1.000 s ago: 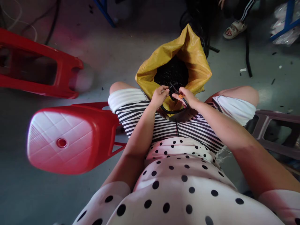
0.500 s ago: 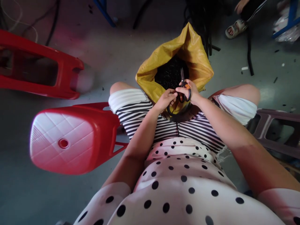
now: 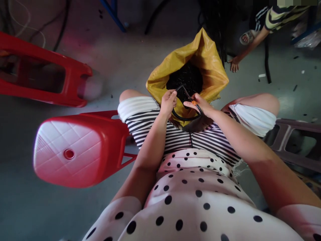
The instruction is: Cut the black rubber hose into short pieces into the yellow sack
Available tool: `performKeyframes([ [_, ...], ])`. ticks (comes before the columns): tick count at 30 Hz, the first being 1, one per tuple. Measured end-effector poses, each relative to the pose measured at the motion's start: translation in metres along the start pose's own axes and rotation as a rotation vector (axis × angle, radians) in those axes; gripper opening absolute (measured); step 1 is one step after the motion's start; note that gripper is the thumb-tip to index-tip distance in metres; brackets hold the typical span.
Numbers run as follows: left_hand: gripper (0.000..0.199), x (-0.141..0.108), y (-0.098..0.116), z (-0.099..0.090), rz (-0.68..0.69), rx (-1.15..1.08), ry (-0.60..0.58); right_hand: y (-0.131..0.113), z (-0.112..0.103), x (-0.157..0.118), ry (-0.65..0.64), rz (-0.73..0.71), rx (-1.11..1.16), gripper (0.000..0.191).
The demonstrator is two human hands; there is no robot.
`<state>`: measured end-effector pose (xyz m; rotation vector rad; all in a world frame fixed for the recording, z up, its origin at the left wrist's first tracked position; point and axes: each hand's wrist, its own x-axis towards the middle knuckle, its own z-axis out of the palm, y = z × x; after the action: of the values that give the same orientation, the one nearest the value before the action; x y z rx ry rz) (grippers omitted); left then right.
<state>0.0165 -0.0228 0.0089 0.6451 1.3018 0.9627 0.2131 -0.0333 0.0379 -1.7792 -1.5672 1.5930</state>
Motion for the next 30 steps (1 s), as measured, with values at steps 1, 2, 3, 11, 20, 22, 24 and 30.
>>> performKeyframes([
  [1, 0.019, -0.001, 0.0, 0.001, 0.003, -0.003, -0.012, -0.002, 0.0, 0.0, -0.001, 0.005, -0.004, 0.064],
  [2, 0.019, -0.002, 0.0, 0.002, 0.006, 0.0, -0.026, -0.003, 0.0, 0.0, -0.002, 0.01, -0.009, 0.064],
  [3, 0.02, -0.003, 0.0, 0.003, 0.007, 0.007, -0.043, -0.003, -0.001, 0.001, -0.002, 0.013, -0.011, 0.065],
  [11, 0.027, -0.003, -0.002, 0.0, -0.012, 0.082, -0.172, -0.002, 0.001, -0.002, 0.023, -0.02, -0.04, 0.061],
  [20, 0.014, -0.002, -0.003, -0.001, -0.024, 0.056, -0.121, 0.004, 0.009, 0.008, 0.09, -0.149, -0.069, 0.067],
  [22, 0.016, -0.002, -0.001, -0.001, -0.03, 0.058, -0.113, 0.007, 0.01, 0.011, 0.107, -0.178, -0.066, 0.07],
  [24, 0.017, -0.002, -0.001, -0.001, -0.022, 0.05, -0.101, 0.009, 0.01, 0.012, 0.12, -0.173, -0.023, 0.073],
  [30, 0.025, -0.013, -0.006, 0.006, -0.064, 0.105, -0.32, 0.012, 0.003, 0.016, 0.134, -0.013, 0.321, 0.067],
])
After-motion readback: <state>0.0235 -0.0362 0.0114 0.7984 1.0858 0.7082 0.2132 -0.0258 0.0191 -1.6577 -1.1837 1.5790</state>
